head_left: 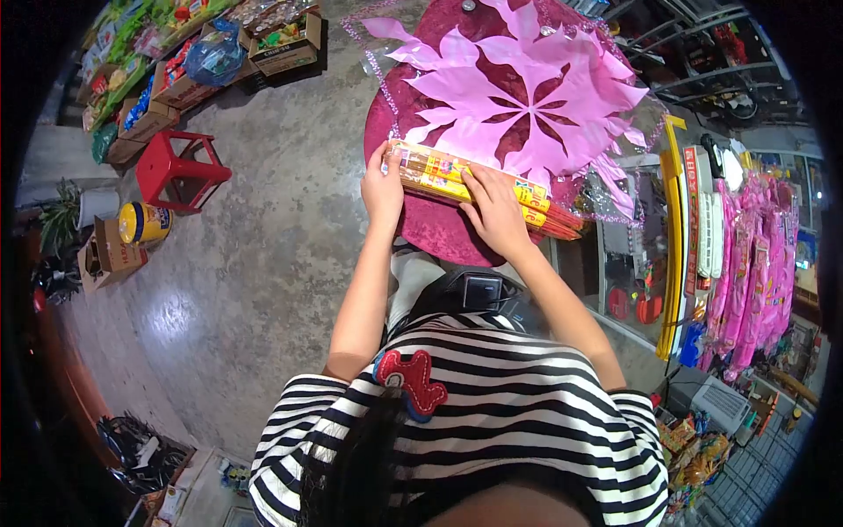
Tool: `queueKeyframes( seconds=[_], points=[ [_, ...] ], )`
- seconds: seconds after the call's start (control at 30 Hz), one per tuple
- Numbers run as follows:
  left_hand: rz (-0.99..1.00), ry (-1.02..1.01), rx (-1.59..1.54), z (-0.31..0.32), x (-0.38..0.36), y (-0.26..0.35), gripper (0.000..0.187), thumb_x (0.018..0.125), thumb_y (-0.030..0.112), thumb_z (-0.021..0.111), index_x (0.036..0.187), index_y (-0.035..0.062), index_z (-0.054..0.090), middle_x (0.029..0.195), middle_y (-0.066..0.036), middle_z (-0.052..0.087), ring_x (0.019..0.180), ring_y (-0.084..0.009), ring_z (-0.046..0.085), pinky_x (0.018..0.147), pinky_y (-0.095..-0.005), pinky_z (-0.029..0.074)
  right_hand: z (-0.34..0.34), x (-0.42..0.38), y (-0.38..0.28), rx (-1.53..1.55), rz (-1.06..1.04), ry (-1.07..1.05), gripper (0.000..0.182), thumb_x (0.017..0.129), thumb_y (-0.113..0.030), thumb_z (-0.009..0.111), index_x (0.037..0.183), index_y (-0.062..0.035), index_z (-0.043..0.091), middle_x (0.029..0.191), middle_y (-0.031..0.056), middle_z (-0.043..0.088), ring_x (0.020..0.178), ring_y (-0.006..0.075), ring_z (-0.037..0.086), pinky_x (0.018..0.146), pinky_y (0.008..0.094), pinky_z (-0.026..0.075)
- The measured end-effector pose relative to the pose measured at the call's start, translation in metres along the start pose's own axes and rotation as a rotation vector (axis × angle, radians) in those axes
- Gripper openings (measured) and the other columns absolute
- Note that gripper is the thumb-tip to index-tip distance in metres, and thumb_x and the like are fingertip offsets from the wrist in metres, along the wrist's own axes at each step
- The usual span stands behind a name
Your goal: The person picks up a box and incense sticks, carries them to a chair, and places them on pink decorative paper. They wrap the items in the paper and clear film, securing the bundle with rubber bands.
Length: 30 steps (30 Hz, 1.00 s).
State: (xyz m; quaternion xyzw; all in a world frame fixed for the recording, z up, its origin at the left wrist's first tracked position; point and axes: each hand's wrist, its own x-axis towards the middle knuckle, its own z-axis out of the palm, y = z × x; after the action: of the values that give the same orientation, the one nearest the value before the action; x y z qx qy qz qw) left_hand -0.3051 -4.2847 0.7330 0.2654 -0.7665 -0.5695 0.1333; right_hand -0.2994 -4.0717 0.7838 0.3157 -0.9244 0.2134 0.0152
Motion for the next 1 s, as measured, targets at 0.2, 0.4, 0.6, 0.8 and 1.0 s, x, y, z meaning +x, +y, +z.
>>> queueKeyframes(
  seconds=[0.2,0.4,0.6,0.8,1.0],
  points=[
    [-0.021,0.017,0.042,0.000,0.004,-0.001,0.041,0.094,0.038,0.055,0.121,0.0083,0.062,0.106,-0.018,0.068,0.101,-0.0322,0.065,0.086,-0.0384,0.049,0.014,-0.009,0.002,-0.152,-0.111,0.049,0.064,0.082,-0.019,0.066,0.137,0.0015,0.040,0.140,0.0210,0.042,0.131,0.0367,0.038,0.111,0.0474,0.028],
    [0.165,0.102,0.110,-0.020,-0.012,0.035,0.032,0.095,0.024,0.053,0.117,0.0036,0.061,0.112,-0.018,0.064,0.109,-0.0349,0.059,0.093,-0.0407,0.044,0.025,-0.008,0.006,-0.339,-0.102,0.032,0.064,0.081,-0.013,0.062,0.137,0.0030,0.038,0.141,0.0236,0.039,0.133,0.0369,0.036,0.112,0.0490,0.026],
    [0.903,-0.348,0.506,-0.036,-0.052,0.054,0.048,0.077,-0.002,0.057,0.124,0.0046,0.055,0.126,-0.015,0.055,0.124,-0.0328,0.048,0.107,-0.0456,0.033,0.029,-0.006,0.004,-0.499,-0.074,-0.016,0.056,0.087,-0.015,0.046,0.139,0.0012,0.037,0.143,0.0225,0.037,0.134,0.0366,0.035,0.112,0.0525,0.024],
    [1.053,-0.505,0.791,-0.014,-0.040,0.021,0.059,0.081,0.004,0.051,0.139,0.0085,0.043,0.143,-0.014,0.041,0.136,-0.0293,0.036,0.113,-0.0471,0.023,0.035,0.004,-0.003,-0.546,0.030,0.006,0.055,0.088,-0.017,0.047,0.140,-0.0004,0.037,0.146,0.0203,0.035,0.137,0.0346,0.031,0.113,0.0536,0.021],
    [1.147,-0.518,0.889,-0.003,-0.023,0.019,0.053,0.085,0.017,0.050,0.137,0.0095,0.044,0.146,-0.014,0.036,0.137,-0.0286,0.033,0.116,-0.0468,0.018,0.043,0.003,-0.004,-0.596,0.115,-0.003,0.056,0.090,-0.020,0.045,0.142,-0.0049,0.036,0.148,0.0165,0.033,0.138,0.0341,0.029,0.112,0.0577,0.017]
  ],
)
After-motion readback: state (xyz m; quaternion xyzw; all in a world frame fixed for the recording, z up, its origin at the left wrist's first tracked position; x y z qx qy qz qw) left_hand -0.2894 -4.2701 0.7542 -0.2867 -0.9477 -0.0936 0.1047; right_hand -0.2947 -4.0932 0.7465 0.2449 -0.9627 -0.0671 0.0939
